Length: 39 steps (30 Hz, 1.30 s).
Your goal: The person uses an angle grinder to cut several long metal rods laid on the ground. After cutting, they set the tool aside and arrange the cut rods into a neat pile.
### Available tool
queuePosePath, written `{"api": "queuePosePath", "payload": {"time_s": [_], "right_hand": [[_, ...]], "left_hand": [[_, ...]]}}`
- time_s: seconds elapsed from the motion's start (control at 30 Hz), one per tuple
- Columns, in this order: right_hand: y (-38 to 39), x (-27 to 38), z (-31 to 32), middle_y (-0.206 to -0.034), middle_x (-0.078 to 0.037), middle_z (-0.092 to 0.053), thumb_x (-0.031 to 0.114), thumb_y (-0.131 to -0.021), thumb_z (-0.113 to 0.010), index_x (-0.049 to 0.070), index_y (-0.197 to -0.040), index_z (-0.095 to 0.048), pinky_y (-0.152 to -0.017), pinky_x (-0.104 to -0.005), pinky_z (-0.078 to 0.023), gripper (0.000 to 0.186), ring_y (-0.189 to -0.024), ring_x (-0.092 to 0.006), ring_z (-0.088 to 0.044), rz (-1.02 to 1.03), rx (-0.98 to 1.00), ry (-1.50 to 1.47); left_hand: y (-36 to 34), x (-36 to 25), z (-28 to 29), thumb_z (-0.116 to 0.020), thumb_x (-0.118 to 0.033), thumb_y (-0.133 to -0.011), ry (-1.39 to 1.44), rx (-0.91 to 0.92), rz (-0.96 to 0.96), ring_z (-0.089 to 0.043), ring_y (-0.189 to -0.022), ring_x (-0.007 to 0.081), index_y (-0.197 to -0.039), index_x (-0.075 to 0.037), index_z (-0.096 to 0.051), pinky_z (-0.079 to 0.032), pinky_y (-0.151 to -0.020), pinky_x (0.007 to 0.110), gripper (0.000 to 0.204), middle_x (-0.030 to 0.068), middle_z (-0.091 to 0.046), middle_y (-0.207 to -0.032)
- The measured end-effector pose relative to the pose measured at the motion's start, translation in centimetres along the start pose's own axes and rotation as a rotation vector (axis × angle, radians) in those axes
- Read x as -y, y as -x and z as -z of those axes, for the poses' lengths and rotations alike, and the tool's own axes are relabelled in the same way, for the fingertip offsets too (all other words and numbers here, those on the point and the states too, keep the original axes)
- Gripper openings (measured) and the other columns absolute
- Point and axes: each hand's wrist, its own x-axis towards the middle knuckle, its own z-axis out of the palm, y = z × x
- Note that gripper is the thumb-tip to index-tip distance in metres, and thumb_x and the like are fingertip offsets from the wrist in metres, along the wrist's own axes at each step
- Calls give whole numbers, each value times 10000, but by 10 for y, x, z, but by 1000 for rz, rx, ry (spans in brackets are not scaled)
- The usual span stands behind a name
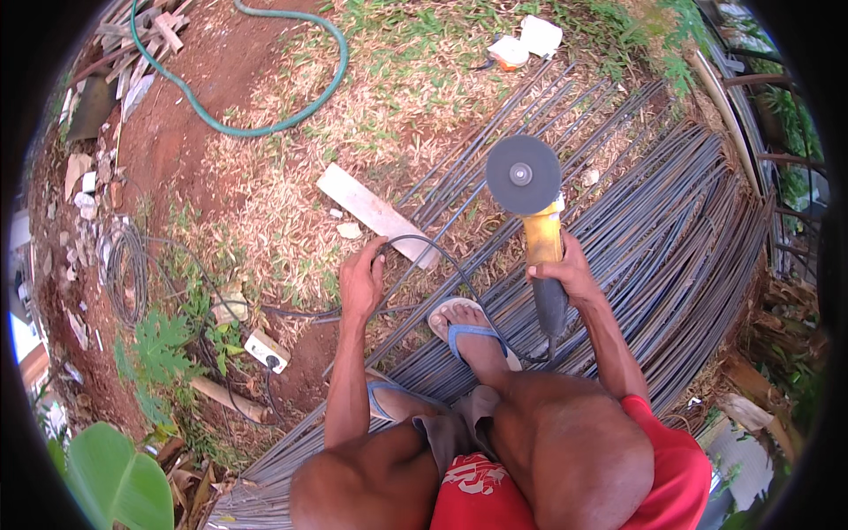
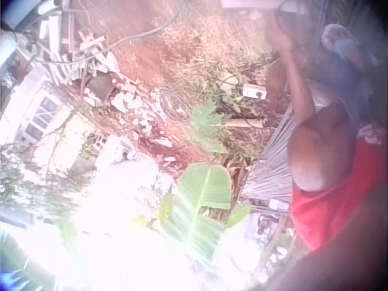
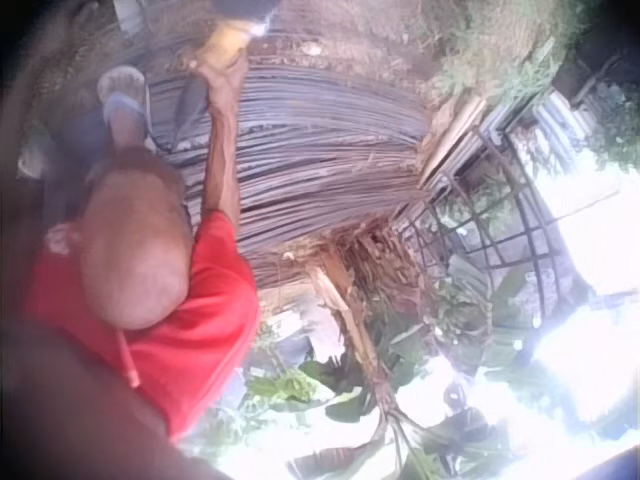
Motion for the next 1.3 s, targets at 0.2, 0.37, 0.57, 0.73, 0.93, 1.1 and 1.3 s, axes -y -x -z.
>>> {"api": "queuePosePath", "payload": {"time_s": [0.2,0.37,0.57,0.73,0.93,1.1,1.3], "right_hand": [[4,-4,9,-921,-84,-675,116,-699,-826,-27,-1210,-570,-715,-341,-606,589,-752,-184,-706,24,-23,47],[-2,-12,9,-943,-53,-662,122,-684,-843,-19,-1238,-589,-739,-320,-573,625,-800,-152,-671,60,-16,160],[-7,-19,-1,-980,-31,-652,126,-663,-836,-7,-1265,-604,-819,-306,-517,659,-895,-139,-629,86,25,231],[-11,-29,2,-1100,-56,-662,131,-660,-848,-11,-1325,-587,-940,-340,-503,728,-1007,-168,-627,81,60,237],[-22,-52,5,-1155,-169,-702,178,-641,-887,0,-1308,-612,-997,-414,-510,744,-1099,-309,-675,143,34,467],[-19,-47,-4,-1105,-124,-688,136,-640,-887,-11,-1309,-602,-941,-388,-522,741,-1035,-240,-661,124,58,452],[-15,-39,-5,-1131,-165,-682,182,-639,-883,-16,-1313,-600,-967,-400,-516,758,-1064,-276,-659,125,61,465]], "left_hand": [[51,20,92,-708,-195,-962,-47,462,84,-665,-766,281,-1199,-194,-806,-528,-775,471,257,129,-721,-911],[68,12,114,-701,-446,-957,-481,830,400,-726,-921,381,-944,-139,-826,-440,-1028,594,332,153,-744,-942],[39,18,55,-778,-190,-867,-255,354,41,-713,-923,389,-972,-42,-705,-531,-892,512,195,217,-721,-969],[29,19,24,-676,-19,-878,223,469,212,-702,-902,262,-1282,-57,-596,-559,-804,417,414,159,-694,-1018],[37,41,4,-513,-76,-1044,532,620,471,-660,-790,147,-1417,-39,-587,-564,-752,298,381,49,-667,-926],[32,29,-2,-569,-201,-1092,546,625,614,-590,-701,77,-1346,-44,-660,-523,-651,249,312,-10,-610,-835],[28,21,-5,-623,-231,-1081,519,591,565,-503,-622,42,-1202,-49,-747,-409,-557,224,251,-57,-567,-758]]}}
